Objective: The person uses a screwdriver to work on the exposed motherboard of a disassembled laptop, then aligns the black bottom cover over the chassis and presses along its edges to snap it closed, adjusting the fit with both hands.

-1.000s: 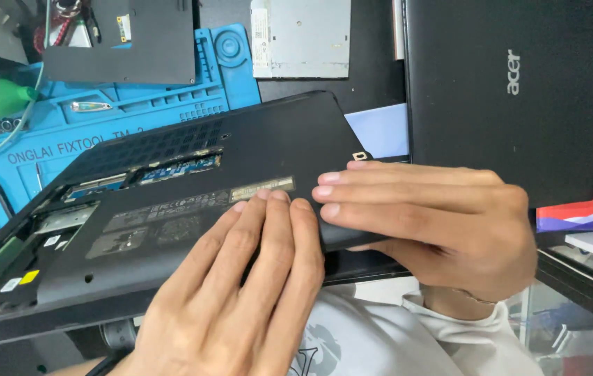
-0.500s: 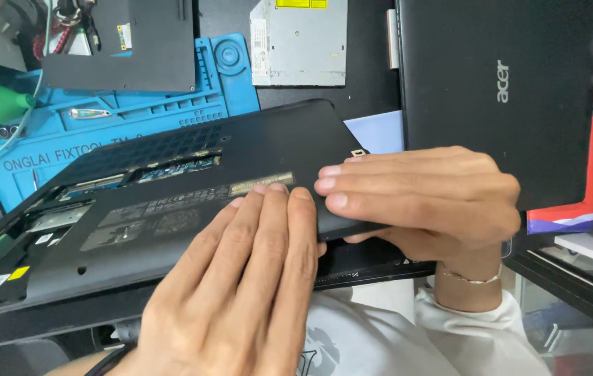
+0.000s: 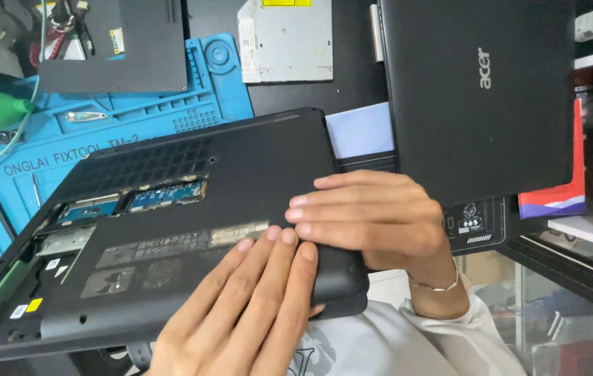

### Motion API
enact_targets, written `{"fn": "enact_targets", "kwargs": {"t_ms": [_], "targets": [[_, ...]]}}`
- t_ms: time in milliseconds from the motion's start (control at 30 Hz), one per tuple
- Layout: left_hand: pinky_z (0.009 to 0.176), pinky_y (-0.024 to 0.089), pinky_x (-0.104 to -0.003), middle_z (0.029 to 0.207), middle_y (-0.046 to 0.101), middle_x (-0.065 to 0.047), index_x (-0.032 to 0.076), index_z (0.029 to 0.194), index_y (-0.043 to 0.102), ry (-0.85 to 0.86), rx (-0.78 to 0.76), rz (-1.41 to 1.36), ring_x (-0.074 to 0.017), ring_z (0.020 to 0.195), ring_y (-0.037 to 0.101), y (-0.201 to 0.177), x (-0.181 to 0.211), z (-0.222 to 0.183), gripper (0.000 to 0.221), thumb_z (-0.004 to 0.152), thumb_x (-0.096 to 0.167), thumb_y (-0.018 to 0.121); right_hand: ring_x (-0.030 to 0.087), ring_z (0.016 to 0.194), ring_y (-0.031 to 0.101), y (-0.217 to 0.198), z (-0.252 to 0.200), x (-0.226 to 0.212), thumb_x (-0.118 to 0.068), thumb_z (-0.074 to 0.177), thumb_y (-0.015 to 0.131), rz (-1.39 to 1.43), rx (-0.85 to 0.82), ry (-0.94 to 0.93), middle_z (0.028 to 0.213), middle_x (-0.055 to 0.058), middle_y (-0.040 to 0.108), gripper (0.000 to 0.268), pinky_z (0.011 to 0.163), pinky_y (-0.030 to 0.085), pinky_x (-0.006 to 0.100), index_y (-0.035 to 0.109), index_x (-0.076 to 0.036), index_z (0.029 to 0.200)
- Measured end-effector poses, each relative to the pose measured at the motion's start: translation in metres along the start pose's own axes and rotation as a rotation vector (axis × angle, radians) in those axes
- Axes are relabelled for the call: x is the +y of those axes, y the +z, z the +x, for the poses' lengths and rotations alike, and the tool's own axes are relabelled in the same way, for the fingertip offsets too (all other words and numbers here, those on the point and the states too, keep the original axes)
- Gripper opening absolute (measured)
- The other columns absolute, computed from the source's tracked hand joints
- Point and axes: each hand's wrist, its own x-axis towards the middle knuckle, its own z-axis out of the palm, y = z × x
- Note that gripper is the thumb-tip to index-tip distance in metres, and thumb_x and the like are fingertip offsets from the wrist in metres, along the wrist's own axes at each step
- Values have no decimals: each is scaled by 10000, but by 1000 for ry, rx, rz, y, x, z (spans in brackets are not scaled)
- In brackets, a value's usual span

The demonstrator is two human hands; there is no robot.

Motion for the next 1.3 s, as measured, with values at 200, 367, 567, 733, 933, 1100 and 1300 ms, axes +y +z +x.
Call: {"fn": "enact_targets", "kwargs": {"t_ms": [200,367,567,733,933,1100,1300], "targets": [[992,557,-429,1200,723,-197,-33,1227,674,33,-1,28,-298,1149,708,4,-1,-28,417,985,306,695,298,1055,782,11,-4,-5,-35,891,704,-60,-10,-167,1051,176,770,156,978,642,461,748,-14,1039],[989,565,-421,1198,725,-191,-20,1236,671,86,32,33,-296,1155,705,6,-1,-32,415,994,316,711,285,1116,778,5,-9,5,108,863,641,-66,-50,-90,1114,144,775,286,1045,636,472,766,-38,1074],[998,565,-426,1203,713,-218,-39,1226,685,142,64,-47,-330,1167,702,28,4,-38,355,1012,243,708,320,1180,732,6,-29,29,87,762,724,-158,-6,122,1173,163,746,361,1053,599,418,735,19,1117],[1009,560,-429,1217,711,-229,-56,1214,695,102,38,-103,-341,1176,705,36,7,-34,326,955,140,671,337,1191,725,14,-48,38,153,829,673,-335,15,76,1193,190,738,330,1033,614,399,724,63,1142],[1025,499,-501,1295,670,-215,-25,1283,664,13,-61,-124,-364,1230,645,60,-4,-67,434,886,149,628,332,1233,698,14,-59,39,137,825,686,-314,0,148,1225,172,725,345,1053,596,399,716,54,1159],[1058,426,-571,1401,597,-178,20,1339,630,39,-127,-162,-378,1317,553,108,-18,-104,473,888,162,613,320,1219,686,21,-79,51,53,790,737,-428,-95,257,1307,163,694,410,1042,575,387,708,21,1198],[1114,382,-572,1455,566,-152,25,1345,626,86,-147,-195,-345,1366,527,123,-32,-110,518,839,136,605,295,1157,731,24,-59,48,-14,963,700,-425,-18,469,1278,131,716,283,987,599,352,701,0,1246]]}}
